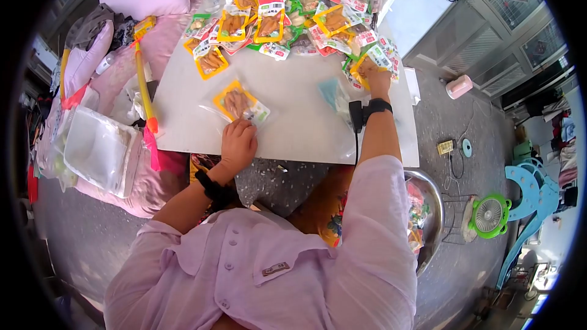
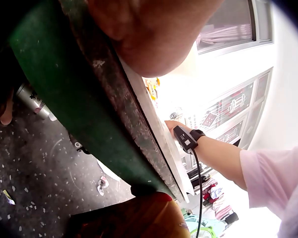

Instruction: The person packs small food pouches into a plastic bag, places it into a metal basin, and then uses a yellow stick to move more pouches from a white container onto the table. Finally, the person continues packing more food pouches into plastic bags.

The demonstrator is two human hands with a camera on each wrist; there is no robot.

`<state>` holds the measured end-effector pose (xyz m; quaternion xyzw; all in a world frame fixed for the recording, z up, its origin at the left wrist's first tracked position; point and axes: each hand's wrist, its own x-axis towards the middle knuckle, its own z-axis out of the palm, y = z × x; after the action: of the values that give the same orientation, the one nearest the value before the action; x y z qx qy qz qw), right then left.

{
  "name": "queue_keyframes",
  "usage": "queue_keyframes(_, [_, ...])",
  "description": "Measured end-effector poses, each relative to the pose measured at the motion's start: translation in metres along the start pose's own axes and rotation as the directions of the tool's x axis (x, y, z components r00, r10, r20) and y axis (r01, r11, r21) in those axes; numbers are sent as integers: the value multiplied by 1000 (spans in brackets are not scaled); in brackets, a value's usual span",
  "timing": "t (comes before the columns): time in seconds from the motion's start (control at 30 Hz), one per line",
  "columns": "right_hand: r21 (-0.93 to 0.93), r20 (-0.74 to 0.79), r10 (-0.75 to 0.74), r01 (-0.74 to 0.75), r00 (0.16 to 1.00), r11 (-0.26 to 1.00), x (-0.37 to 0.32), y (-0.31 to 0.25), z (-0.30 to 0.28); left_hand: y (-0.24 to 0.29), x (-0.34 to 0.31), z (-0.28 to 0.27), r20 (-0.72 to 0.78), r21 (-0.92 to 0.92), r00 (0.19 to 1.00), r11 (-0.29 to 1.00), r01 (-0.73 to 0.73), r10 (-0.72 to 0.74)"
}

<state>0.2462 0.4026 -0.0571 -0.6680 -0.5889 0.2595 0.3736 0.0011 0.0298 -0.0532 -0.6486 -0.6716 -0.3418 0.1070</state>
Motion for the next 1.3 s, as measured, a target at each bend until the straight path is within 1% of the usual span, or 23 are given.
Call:
queue_keyframes(0.1, [57, -138, 112, -104, 984, 993, 9, 5, 12, 0, 0, 0, -2, 9, 1000, 1000, -5, 5])
queue_keyframes(0.2, [230, 13, 15, -18, 1000, 973, -39, -41, -20, 1, 0, -1, -2, 11, 1000, 1000, -11, 12])
queue_keyframes(0.27, [491, 129, 20, -81, 991, 867, -41, -37, -20, 2, 0, -2, -5, 11, 1000, 1000, -16, 16])
queue_keyframes(0.3, [600, 189, 25, -135, 982, 789, -49, -41, -24, 2, 0, -2, -6, 11, 1000, 1000, -18, 19])
queue_keyframes(0.37, [730, 298, 16, -239, 954, 640, -69, -49, -31, 1, -1, -2, -14, 4, 1000, 1000, -22, 22])
queue_keyframes(0.43, [789, 395, -15, -331, 919, 518, -92, -60, -39, -1, -2, -1, -25, -11, 999, 1000, -23, 22])
queue_keyframes(0.5, [803, 474, -55, -406, 879, 436, -117, -69, -42, -3, -4, 0, -17, -12, 1000, 1000, -9, 8])
queue_keyframes(0.6, [781, 564, -102, -489, 820, 388, -159, -75, -42, -3, -3, 1, -29, -60, 999, 998, 30, -32])
queue_keyframes(0.73, [729, 642, -177, -523, 746, 441, -222, -56, -33, -8, -4, 3, -44, -124, 995, 988, 88, -94])
queue_keyframes(0.83, [681, 706, -151, -604, 692, 414, -270, -50, -37, -10, 0, 5, -41, -209, 994, 974, 92, -102])
queue_keyframes(0.93, [711, 670, -103, -594, 735, 376, -300, -52, -35, -2, 5, 6, -8, -324, 982, 929, 177, -189])
queue_keyframes(1.03, [751, 627, -96, -568, 773, 337, -316, -49, -21, 7, 6, 11, -47, -432, 982, 890, 143, -181])
queue_keyframes(1.07, [764, 613, -94, -559, 784, 321, -320, -49, -15, 10, 6, 12, -52, -438, 982, 888, 140, -181])
queue_keyframes(1.1, [779, 616, -123, -579, 778, 239, -322, -48, -8, 14, 8, 11, -58, -443, 982, 886, 138, -182])
queue_keyframes(1.2, [811, 579, -175, -541, 796, 221, -329, -52, 6, 22, 7, 6, -43, -421, 983, 896, 144, -178])
queue_keyframes(1.23, [741, 649, -128, -586, 750, 327, -333, -57, 7, 24, 7, 4, -32, -407, 984, 901, 148, -176])
queue_keyframes(1.3, [558, 762, -7, -651, 648, 514, -339, -66, 7, 29, 6, -2, -44, -371, 990, 922, 109, -134])
